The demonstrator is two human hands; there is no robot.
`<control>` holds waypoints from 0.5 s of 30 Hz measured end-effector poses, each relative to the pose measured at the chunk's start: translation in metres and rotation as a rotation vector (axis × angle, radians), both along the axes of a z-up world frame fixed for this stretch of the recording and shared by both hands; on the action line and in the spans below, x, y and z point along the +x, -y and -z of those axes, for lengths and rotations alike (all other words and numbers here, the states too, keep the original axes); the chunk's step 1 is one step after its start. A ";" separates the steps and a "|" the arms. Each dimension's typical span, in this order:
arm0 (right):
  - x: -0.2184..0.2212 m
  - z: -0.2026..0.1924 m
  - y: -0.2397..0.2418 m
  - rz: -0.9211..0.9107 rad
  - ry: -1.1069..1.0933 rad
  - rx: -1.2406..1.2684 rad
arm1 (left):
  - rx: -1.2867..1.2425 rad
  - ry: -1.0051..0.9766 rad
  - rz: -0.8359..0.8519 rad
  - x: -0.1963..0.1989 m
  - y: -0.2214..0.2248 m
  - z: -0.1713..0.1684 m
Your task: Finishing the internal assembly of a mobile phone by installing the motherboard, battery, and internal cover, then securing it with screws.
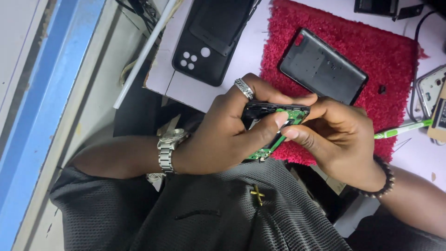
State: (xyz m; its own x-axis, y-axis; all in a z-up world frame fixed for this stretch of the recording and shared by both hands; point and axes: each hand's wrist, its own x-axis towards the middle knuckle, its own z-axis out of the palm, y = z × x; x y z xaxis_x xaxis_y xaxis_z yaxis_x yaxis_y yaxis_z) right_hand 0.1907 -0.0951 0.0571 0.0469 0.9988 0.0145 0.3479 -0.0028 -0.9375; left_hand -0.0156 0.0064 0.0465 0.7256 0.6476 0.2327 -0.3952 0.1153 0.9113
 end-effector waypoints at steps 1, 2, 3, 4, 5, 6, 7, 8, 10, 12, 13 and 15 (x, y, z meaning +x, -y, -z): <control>-0.001 0.001 0.000 0.000 0.000 -0.001 | -0.001 0.000 0.000 0.000 0.000 0.005; -0.001 0.001 0.000 0.010 0.021 0.001 | 0.069 -0.050 -0.057 0.000 0.001 0.009; -0.002 0.002 0.000 0.023 0.042 0.003 | 0.140 -0.099 -0.111 0.000 0.001 0.014; -0.001 0.002 -0.001 0.025 0.042 0.002 | 0.139 -0.100 -0.109 0.001 0.000 0.013; -0.001 0.002 -0.002 0.022 0.036 -0.005 | 0.150 -0.108 -0.118 0.001 -0.001 0.012; -0.001 0.002 -0.002 0.019 0.030 -0.012 | 0.161 -0.116 -0.127 0.001 -0.002 0.011; 0.003 0.001 -0.002 0.019 0.029 -0.012 | 0.162 -0.116 -0.127 0.001 -0.002 0.011; 0.007 0.000 -0.002 -0.015 0.023 -0.029 | 0.156 -0.113 -0.115 0.000 -0.002 0.010; 0.014 -0.003 -0.004 -0.048 0.019 -0.047 | 0.151 -0.108 -0.102 0.000 -0.004 0.008; 0.018 -0.007 -0.008 -0.108 0.082 -0.034 | 0.142 -0.067 -0.056 -0.001 -0.003 0.007; 0.017 -0.005 -0.007 -0.108 0.083 -0.035 | 0.141 -0.067 -0.056 -0.001 -0.003 0.007; 0.016 0.000 -0.007 -0.075 0.023 -0.018 | 0.149 -0.073 -0.059 -0.001 -0.003 0.007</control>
